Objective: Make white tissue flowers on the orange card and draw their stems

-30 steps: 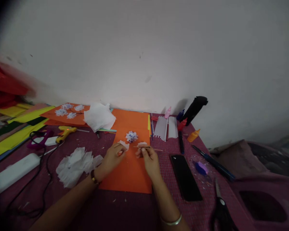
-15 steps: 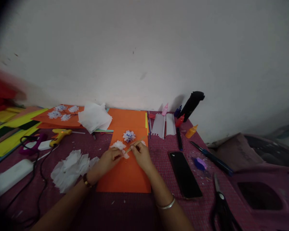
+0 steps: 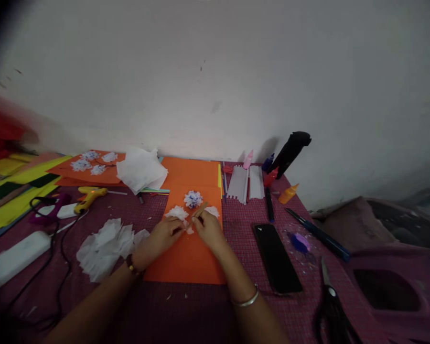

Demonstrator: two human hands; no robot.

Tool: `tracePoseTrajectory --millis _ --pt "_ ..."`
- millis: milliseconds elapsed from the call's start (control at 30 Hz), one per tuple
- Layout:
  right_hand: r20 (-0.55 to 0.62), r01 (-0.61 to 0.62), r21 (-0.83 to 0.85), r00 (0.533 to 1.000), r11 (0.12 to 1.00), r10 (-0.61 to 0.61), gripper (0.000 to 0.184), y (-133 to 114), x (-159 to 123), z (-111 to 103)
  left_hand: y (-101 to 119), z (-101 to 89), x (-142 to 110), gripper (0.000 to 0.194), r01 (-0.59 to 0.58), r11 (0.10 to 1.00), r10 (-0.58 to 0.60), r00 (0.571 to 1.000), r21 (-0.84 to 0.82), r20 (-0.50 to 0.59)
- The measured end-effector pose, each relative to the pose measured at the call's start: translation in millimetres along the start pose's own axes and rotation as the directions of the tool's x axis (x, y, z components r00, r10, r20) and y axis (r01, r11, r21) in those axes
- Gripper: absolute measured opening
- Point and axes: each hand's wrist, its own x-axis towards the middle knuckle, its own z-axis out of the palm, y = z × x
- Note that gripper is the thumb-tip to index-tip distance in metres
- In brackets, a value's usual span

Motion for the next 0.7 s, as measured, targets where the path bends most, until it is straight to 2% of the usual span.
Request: tracePoseTrajectory --millis 200,400,567,633,700 --pt "0.007 0.002 -0.019 1.000 1.000 -0.002 0.006 -2 0 -3 4 0.3 1 0.016 0.030 0.999 -0.030 1.000 0.027 0.006" --pt "0.002 -0.020 0.041 1.000 0.999 0.020 0.007 -2 2 -1 3 2.2 1 0.014 0.036 0.998 -0.036 0.999 0.043 -0.013" --pt "-0.129 -0.036 0.150 0.990 0.988 0.056 0.014 1 2 -6 3 3.3 2 0.017 0.029 0.999 -0.030 0.999 -0.032 -0.016" --pt "-0.188 -0.048 0.201 0.978 0.978 0.086 0.020 2 -1 -11 2 2.0 3 0.018 0.038 0.994 -0.040 0.999 -0.106 -0.019" --pt "-0.212 -0.057 0.249 0.971 0.967 0.112 0.024 3 -5 -17 2 -6.9 3 0.018 0.079 0.972 -0.095 0.993 -0.219 -0.065"
